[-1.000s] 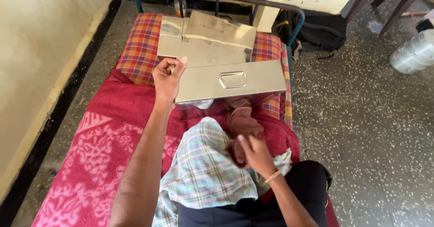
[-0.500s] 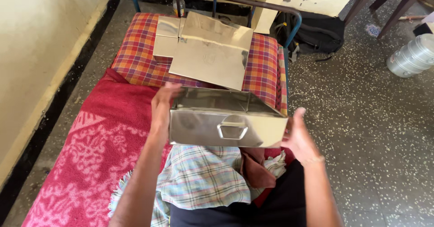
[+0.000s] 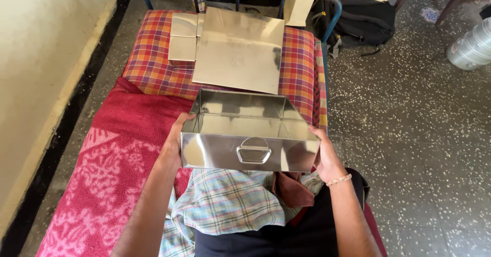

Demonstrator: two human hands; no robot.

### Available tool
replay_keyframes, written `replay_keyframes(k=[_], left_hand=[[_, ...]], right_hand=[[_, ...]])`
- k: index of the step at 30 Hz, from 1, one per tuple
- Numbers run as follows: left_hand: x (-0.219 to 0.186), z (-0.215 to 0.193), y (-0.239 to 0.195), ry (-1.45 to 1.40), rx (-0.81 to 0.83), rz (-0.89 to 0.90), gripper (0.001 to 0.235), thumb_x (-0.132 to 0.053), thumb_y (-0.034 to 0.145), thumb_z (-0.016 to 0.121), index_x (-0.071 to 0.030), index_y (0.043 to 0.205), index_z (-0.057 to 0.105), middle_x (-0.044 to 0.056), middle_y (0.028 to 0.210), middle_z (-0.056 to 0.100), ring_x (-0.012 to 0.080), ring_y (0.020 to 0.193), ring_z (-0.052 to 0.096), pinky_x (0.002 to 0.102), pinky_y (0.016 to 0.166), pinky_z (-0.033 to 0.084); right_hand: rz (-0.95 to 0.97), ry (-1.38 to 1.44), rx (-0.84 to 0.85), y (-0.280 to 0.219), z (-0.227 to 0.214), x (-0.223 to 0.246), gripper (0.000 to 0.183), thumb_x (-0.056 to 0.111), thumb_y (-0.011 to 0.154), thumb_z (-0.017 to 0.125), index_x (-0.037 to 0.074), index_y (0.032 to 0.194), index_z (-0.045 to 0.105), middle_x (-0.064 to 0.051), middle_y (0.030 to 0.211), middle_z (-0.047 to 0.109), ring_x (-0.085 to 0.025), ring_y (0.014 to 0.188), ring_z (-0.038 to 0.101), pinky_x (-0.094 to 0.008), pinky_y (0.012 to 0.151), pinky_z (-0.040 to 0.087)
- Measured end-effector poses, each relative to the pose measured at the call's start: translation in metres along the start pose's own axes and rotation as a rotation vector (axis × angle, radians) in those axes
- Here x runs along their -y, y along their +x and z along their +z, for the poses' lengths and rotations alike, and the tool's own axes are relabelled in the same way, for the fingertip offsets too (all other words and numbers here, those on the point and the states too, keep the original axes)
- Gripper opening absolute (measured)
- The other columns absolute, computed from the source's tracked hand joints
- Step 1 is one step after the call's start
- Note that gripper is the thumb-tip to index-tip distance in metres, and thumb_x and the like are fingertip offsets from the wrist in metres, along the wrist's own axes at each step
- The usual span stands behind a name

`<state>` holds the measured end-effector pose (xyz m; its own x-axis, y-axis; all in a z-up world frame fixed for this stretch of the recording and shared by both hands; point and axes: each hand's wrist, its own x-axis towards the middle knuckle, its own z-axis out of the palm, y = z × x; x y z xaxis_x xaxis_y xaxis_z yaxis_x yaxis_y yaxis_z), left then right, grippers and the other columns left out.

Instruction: The person assembles a stainless steel compartmentalized tray by placing multiple small metal inserts into a larger tray base. They then place a lid on top and wipe the lid with a cloth.

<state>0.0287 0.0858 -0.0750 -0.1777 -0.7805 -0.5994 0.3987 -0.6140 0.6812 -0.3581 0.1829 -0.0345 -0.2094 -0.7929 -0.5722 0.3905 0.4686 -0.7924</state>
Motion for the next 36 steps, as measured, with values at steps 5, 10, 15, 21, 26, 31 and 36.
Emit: replay_keyframes(k=[5, 10, 15, 21, 26, 31, 36], left_hand=[[0.016, -0.013, -0.006, 0.069, 0.037, 0.227, 0.04, -0.037, 0.089, 0.064, -0.006, 0.114, 0.063, 0.006, 0.096, 0.068, 0.0201, 0.086, 0.065, 0.035, 0.074, 0.054], [0.023, -0.024, -0.044, 0.022, 0.0, 0.161, 0.046, -0.031, 0.087, 0.062, -0.005, 0.125, 0.06, 0.009, 0.101, 0.07, 0.022, 0.089, 0.069, 0.037, 0.071, 0.059], [0.019, -0.023, -0.083, 0.17, 0.044, 0.256, 0.063, -0.022, 0.073, 0.069, -0.014, 0.133, 0.05, 0.01, 0.117, 0.063, 0.0198, 0.096, 0.069, 0.037, 0.069, 0.068], [0.004, -0.004, -0.08, 0.251, -0.272, -0.073, 0.051, -0.039, 0.086, 0.067, -0.012, 0.128, 0.061, 0.013, 0.103, 0.061, 0.0258, 0.081, 0.068, 0.034, 0.054, 0.039], [0.025, -0.022, -0.06, 0.052, -0.069, 0.113, 0.038, -0.023, 0.08, 0.065, 0.002, 0.107, 0.067, 0.016, 0.096, 0.069, 0.0235, 0.076, 0.071, 0.037, 0.068, 0.062], [0.086, -0.071, -0.035, 0.169, 0.006, 0.557, 0.034, -0.021, 0.087, 0.066, 0.004, 0.109, 0.061, 0.02, 0.097, 0.07, 0.0274, 0.082, 0.072, 0.037, 0.067, 0.061], [0.149, -0.13, -0.007, 0.015, 0.15, 0.603, 0.023, -0.022, 0.091, 0.054, -0.009, 0.11, 0.056, 0.013, 0.103, 0.07, 0.0202, 0.088, 0.069, 0.033, 0.077, 0.06]], right_hand=[[-0.129, 0.007, 0.073, -0.011, -0.001, -0.009, 0.043, 0.037, 0.092, 0.061, 0.016, 0.13, 0.062, 0.0, 0.123, 0.068, -0.016, 0.114, 0.063, -0.034, 0.097, 0.048], [-0.202, -0.059, 0.213, -0.027, -0.004, -0.019, 0.049, 0.022, 0.089, 0.057, 0.015, 0.137, 0.051, -0.003, 0.134, 0.058, -0.017, 0.126, 0.055, -0.036, 0.103, 0.045], [-0.383, -0.15, 0.314, -0.031, -0.008, -0.039, 0.068, -0.003, 0.073, 0.053, 0.012, 0.138, 0.044, -0.002, 0.138, 0.052, -0.013, 0.128, 0.049, -0.032, 0.104, 0.041], [-0.344, -0.178, 0.265, -0.034, 0.002, -0.04, 0.064, -0.004, 0.078, 0.051, 0.013, 0.138, 0.043, -0.004, 0.132, 0.052, -0.017, 0.115, 0.05, -0.033, 0.093, 0.042], [-0.346, -0.141, 0.323, -0.037, -0.006, -0.024, 0.051, 0.033, 0.1, 0.05, 0.002, 0.139, 0.049, -0.011, 0.141, 0.057, -0.019, 0.131, 0.053, -0.035, 0.108, 0.043], [-0.295, -0.138, 0.223, 0.06, -0.011, 0.016, 0.069, 0.052, 0.099, 0.05, -0.001, 0.144, 0.05, -0.014, 0.143, 0.06, -0.024, 0.133, 0.056, -0.04, 0.111, 0.044], [-0.254, -0.14, 0.19, 0.22, 0.018, 0.031, 0.068, 0.045, 0.091, 0.072, 0.0, 0.14, 0.055, -0.015, 0.136, 0.062, -0.025, 0.125, 0.06, -0.041, 0.11, 0.048]])
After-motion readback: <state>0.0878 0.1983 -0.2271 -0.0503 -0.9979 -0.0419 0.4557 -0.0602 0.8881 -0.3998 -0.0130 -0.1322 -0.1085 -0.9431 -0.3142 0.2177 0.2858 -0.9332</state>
